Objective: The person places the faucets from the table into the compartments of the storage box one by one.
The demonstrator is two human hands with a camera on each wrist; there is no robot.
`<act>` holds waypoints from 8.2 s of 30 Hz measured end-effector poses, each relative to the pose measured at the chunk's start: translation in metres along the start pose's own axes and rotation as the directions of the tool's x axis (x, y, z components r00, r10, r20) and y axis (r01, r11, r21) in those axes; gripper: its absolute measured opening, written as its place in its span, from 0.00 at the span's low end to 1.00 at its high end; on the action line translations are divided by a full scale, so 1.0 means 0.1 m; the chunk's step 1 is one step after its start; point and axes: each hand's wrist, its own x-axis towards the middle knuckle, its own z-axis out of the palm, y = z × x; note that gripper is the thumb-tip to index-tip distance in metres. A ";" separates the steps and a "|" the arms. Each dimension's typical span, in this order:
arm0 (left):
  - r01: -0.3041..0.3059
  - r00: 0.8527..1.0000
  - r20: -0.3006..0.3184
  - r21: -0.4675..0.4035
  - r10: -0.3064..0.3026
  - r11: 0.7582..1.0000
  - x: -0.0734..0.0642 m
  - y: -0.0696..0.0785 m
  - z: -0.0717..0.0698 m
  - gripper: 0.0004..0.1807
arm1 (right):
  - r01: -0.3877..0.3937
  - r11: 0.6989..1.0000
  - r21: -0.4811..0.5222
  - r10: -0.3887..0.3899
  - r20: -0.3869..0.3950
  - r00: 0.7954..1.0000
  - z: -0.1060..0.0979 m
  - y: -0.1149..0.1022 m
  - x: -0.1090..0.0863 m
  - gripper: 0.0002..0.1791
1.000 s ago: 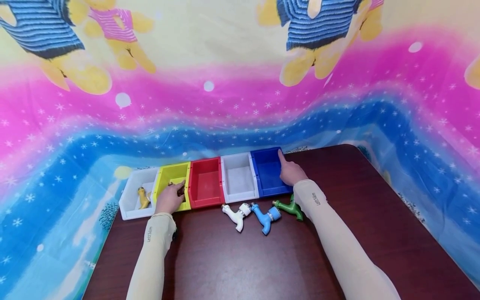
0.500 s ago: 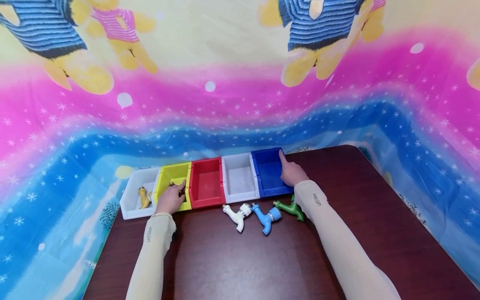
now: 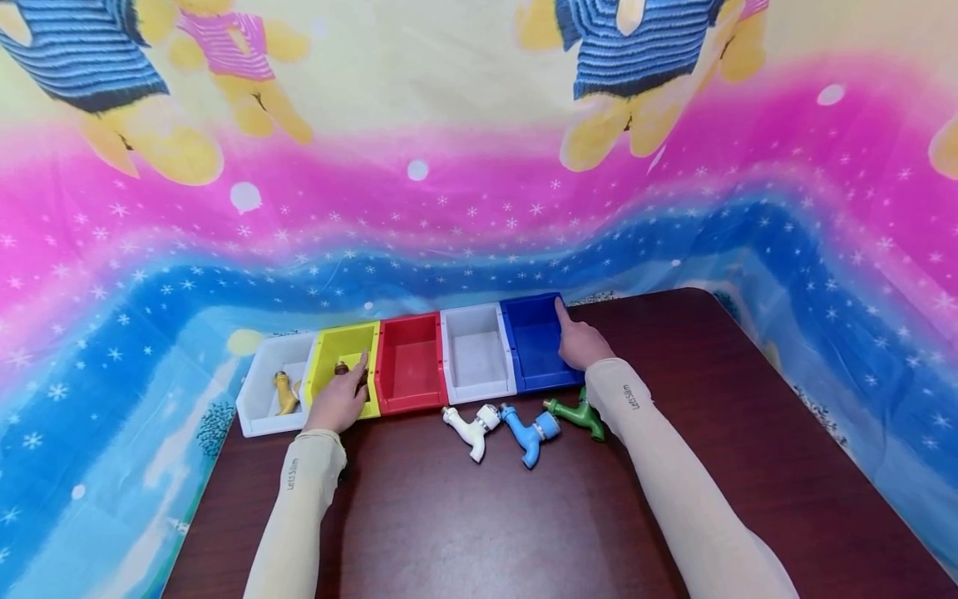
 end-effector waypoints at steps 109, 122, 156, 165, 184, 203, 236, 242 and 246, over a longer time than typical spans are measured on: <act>-0.464 0.817 -0.373 0.025 0.439 0.885 -0.54 1.45 -0.01 0.13 | 0.032 0.999 0.041 -0.032 0.000 0.999 0.01 0.06 0.00 0.50; -0.377 0.845 -0.373 0.095 0.384 0.921 -0.34 1.30 -0.04 0.10 | 0.011 0.999 0.045 -0.012 0.016 1.000 0.00 0.05 0.02 0.51; -0.221 0.936 -0.262 0.088 0.236 0.971 0.09 0.90 0.08 0.17 | 0.008 0.999 0.033 -0.009 0.016 1.000 0.01 0.00 0.02 0.51; -0.189 0.950 -0.234 0.101 0.208 0.977 0.18 0.92 0.12 0.17 | 0.014 0.999 0.038 -0.014 0.001 1.000 0.02 0.03 0.02 0.50; -0.168 0.968 -0.163 0.134 0.189 0.977 0.24 0.97 0.16 0.16 | 0.009 0.999 0.035 -0.009 -0.004 1.000 0.02 0.05 0.03 0.51; -0.078 0.990 -0.112 0.063 0.085 0.995 0.26 1.03 0.19 0.13 | 0.020 0.999 0.036 -0.020 -0.004 1.000 0.03 0.06 0.05 0.51; -0.009 0.999 -0.047 0.026 0.010 1.000 0.31 1.08 0.30 0.15 | 0.010 1.000 0.026 -0.009 -0.010 1.000 -0.03 0.06 0.02 0.51; -0.023 0.998 -0.053 0.037 0.025 0.999 0.31 1.08 0.31 0.15 | 0.012 0.999 0.031 -0.012 -0.006 1.000 -0.02 0.07 0.02 0.51; -0.053 0.995 -0.082 0.058 0.058 0.997 0.30 1.08 0.31 0.15 | 0.010 0.999 0.038 -0.009 -0.021 1.000 -0.02 0.06 0.02 0.52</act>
